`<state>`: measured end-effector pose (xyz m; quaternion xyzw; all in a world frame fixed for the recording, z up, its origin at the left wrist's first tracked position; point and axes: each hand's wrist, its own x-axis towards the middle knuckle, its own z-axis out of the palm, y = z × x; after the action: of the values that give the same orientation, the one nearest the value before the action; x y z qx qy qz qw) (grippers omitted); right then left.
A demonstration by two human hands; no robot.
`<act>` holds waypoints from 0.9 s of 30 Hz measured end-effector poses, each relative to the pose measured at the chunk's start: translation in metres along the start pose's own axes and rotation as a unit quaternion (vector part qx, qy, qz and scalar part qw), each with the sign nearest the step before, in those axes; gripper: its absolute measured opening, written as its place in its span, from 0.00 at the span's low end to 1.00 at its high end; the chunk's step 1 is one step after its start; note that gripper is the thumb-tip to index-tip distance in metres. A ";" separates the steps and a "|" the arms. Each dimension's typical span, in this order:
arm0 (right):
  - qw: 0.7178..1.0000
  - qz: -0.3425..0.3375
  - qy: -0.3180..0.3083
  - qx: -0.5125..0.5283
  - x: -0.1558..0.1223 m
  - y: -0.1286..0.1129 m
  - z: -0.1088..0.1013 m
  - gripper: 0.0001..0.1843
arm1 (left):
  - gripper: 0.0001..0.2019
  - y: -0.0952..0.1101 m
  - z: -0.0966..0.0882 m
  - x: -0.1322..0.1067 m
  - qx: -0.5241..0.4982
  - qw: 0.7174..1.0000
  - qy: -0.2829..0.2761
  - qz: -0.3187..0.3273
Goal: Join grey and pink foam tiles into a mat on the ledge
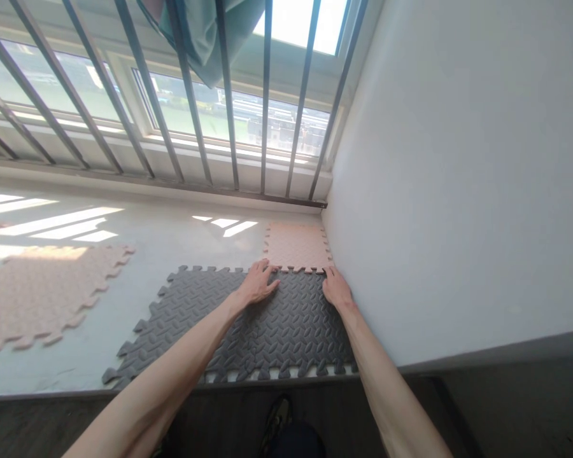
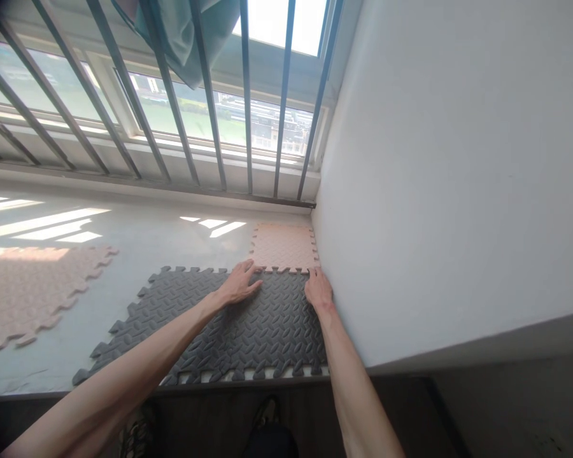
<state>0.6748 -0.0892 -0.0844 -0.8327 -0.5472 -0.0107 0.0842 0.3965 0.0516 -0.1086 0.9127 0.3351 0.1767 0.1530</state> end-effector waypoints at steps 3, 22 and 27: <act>1.000 -0.003 -0.009 -0.009 -0.003 -0.001 -0.001 0.30 | 0.27 0.001 0.000 -0.006 0.010 1.000 0.002 0.008; 0.992 -0.117 -0.032 0.018 -0.009 -0.057 0.003 0.31 | 0.40 0.022 0.018 -0.028 0.058 0.998 -0.016 -0.018; 0.986 -0.154 -0.050 0.050 -0.010 -0.087 0.015 0.35 | 0.41 0.028 0.023 -0.032 0.051 0.998 0.011 -0.025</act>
<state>0.5901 -0.0618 -0.0888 -0.7327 -0.6723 0.0452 0.0959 0.3991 0.0066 -0.1253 0.9088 0.3677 0.1654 0.1074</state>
